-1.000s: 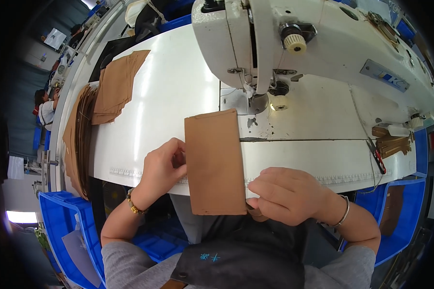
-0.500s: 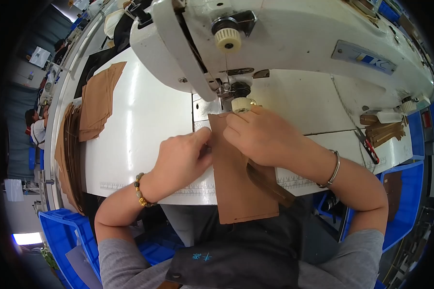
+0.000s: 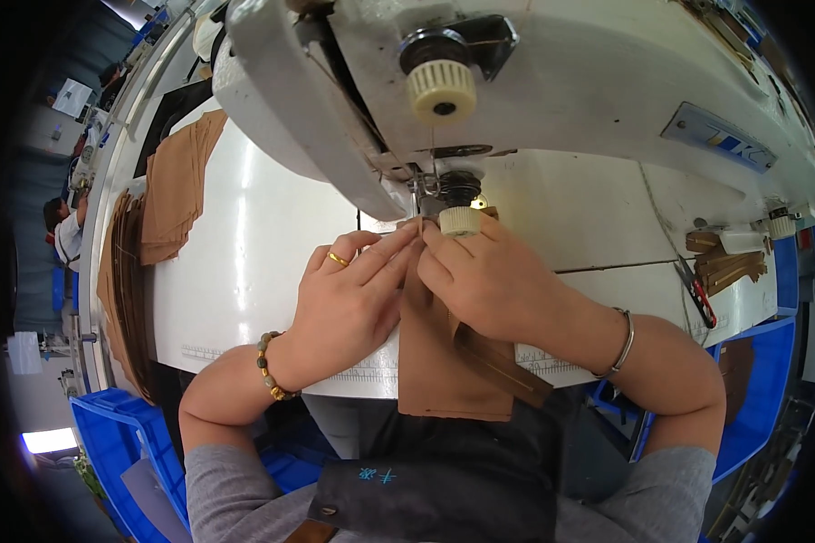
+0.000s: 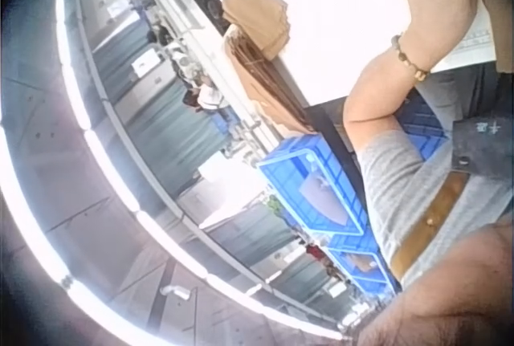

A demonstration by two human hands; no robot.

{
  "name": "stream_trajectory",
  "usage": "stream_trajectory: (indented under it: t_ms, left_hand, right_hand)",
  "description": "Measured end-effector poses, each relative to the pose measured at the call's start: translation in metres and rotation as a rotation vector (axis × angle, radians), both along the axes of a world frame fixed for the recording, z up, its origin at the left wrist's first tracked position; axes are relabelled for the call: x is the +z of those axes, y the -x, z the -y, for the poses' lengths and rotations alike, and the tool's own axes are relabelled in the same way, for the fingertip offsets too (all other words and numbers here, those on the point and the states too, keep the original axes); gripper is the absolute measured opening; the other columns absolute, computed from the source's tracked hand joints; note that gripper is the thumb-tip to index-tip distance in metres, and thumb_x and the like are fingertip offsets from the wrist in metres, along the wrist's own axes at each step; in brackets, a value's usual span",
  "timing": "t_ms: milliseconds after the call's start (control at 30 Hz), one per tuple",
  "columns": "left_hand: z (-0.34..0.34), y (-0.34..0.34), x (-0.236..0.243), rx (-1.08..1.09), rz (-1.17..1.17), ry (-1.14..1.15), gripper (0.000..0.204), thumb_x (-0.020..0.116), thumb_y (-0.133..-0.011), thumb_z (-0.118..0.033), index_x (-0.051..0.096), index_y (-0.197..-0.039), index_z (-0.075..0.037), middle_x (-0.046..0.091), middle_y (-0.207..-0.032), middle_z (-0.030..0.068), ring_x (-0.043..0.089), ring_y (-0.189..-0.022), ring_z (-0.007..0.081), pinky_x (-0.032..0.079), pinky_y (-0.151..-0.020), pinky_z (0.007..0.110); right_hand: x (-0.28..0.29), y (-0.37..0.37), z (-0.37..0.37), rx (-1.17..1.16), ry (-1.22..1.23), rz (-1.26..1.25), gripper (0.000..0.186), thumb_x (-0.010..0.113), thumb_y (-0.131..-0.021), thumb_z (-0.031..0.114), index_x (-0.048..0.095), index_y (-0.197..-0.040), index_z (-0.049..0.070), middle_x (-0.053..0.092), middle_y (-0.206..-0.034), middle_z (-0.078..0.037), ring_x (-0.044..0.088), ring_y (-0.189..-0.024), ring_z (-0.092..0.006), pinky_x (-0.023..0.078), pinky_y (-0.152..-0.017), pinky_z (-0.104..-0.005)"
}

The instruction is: Sewing and assembling leather components using an industrial sewing machine.

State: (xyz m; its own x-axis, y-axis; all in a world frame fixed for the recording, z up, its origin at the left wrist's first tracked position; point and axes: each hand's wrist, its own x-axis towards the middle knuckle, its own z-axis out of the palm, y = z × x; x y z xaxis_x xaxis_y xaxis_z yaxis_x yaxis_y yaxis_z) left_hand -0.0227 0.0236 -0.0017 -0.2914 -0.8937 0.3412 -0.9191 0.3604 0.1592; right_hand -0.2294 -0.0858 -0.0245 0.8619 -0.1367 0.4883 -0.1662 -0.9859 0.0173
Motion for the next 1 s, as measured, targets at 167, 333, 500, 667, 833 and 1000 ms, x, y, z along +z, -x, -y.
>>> stream_trajectory:
  t_ms: [167,333,500,667,833,1000]
  left_hand:
    - [-0.003,-0.002,-0.003,-0.002,0.057,-0.016,0.063,0.08,-0.074,-0.015,0.067,-0.135,-0.007,0.062,-0.148,0.0017,0.061,-0.114,0.023,0.045,-0.085,0.037]
    - [-0.003,0.0,-0.003,0.033,0.068,-0.017,0.067,0.082,-0.077,-0.023,0.064,-0.139,-0.007,0.064,-0.145,0.0015,0.061,-0.115,0.0227,0.045,-0.087,0.037]
    - [-0.001,0.001,-0.002,0.044,0.088,-0.021,0.07,0.083,-0.076,-0.025,0.063,-0.14,-0.008,0.065,-0.142,0.0012,0.061,-0.115,0.0222,0.046,-0.087,0.038]
    - [0.004,-0.001,-0.002,0.04,0.091,-0.036,0.069,0.084,-0.076,-0.026,0.063,-0.14,-0.01,0.066,-0.14,0.0004,0.061,-0.115,0.0221,0.046,-0.088,0.037]
    - [0.021,-0.005,-0.006,0.066,0.097,0.001,0.061,0.083,-0.077,-0.026,0.067,-0.135,-0.014,0.069,-0.126,-0.001,0.061,-0.118,0.024,0.047,-0.091,0.039]
    - [0.029,-0.008,-0.008,0.065,0.074,0.02,0.058,0.082,-0.079,-0.025,0.067,-0.135,-0.014,0.069,-0.123,-0.0004,0.061,-0.12,0.0246,0.047,-0.093,0.04]
  right_hand:
    - [0.0,-0.003,0.005,-0.034,0.064,0.104,0.028,0.067,-0.079,0.014,0.071,-0.104,0.002,0.071,-0.12,-0.012,0.069,-0.089,-0.0215,0.055,-0.083,-0.0367]
    - [0.0,-0.003,0.009,0.029,0.08,0.068,0.025,0.068,-0.078,0.014,0.072,-0.1,0.002,0.072,-0.122,-0.011,0.072,-0.101,-0.0236,0.056,-0.083,-0.0375]
    - [0.002,0.001,0.008,0.047,0.006,0.035,0.027,0.068,-0.078,0.013,0.071,-0.103,0.002,0.072,-0.121,-0.013,0.072,-0.104,-0.0259,0.055,-0.081,-0.0376]
    - [0.004,0.002,0.008,0.015,-0.014,-0.026,0.03,0.068,-0.079,0.012,0.07,-0.106,0.0,0.072,-0.123,-0.017,0.073,-0.105,-0.0272,0.055,-0.08,-0.0382]
    - [0.0,-0.002,0.018,-0.05,-0.029,0.024,0.025,0.068,-0.082,0.011,0.066,-0.106,0.003,0.073,-0.123,-0.016,0.071,-0.094,-0.0295,0.056,-0.078,-0.0368]
    - [-0.003,-0.001,0.021,-0.091,-0.081,0.015,0.024,0.067,-0.085,0.01,0.066,-0.108,0.007,0.073,-0.125,-0.013,0.069,-0.089,-0.0314,0.057,-0.078,-0.0383]
